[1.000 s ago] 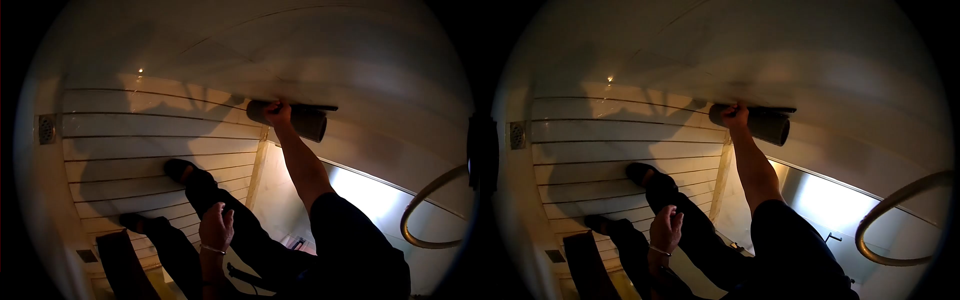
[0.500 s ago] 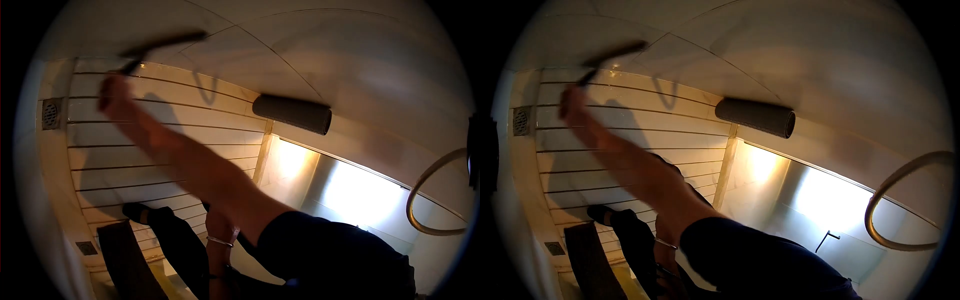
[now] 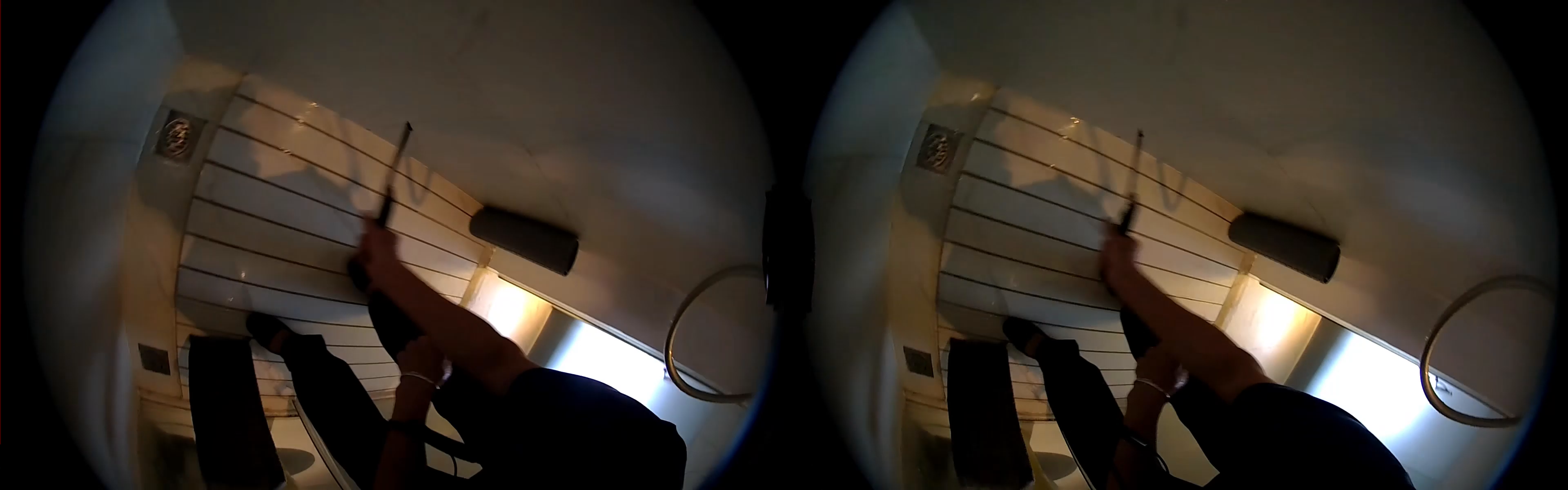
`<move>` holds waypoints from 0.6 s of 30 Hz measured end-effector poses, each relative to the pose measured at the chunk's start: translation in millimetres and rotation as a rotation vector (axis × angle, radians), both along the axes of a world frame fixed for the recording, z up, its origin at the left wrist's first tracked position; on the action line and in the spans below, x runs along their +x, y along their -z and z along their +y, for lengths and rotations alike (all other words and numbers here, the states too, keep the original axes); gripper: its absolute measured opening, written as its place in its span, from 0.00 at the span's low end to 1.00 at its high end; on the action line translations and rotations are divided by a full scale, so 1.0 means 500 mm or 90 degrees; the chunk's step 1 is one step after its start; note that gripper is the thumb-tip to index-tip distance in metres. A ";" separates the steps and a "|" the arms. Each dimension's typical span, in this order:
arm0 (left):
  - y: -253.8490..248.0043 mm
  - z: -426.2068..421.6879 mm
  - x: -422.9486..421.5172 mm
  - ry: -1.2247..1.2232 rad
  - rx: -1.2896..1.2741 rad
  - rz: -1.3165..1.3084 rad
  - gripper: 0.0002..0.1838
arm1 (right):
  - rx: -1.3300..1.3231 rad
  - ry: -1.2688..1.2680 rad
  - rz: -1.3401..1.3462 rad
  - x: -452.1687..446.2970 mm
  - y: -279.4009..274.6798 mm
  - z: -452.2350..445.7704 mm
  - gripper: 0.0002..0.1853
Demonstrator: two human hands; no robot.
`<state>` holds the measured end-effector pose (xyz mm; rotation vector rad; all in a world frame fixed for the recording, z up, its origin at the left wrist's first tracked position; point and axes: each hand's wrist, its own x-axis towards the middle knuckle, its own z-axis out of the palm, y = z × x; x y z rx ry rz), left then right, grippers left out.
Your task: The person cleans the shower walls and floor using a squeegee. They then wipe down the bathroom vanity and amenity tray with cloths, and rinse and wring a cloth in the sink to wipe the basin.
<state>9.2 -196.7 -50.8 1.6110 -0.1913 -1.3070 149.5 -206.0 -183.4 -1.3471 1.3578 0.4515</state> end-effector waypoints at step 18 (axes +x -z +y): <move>0.027 -0.043 -0.035 -0.374 0.011 -0.142 0.13 | 0.091 -0.278 0.069 0.158 0.319 0.325 0.12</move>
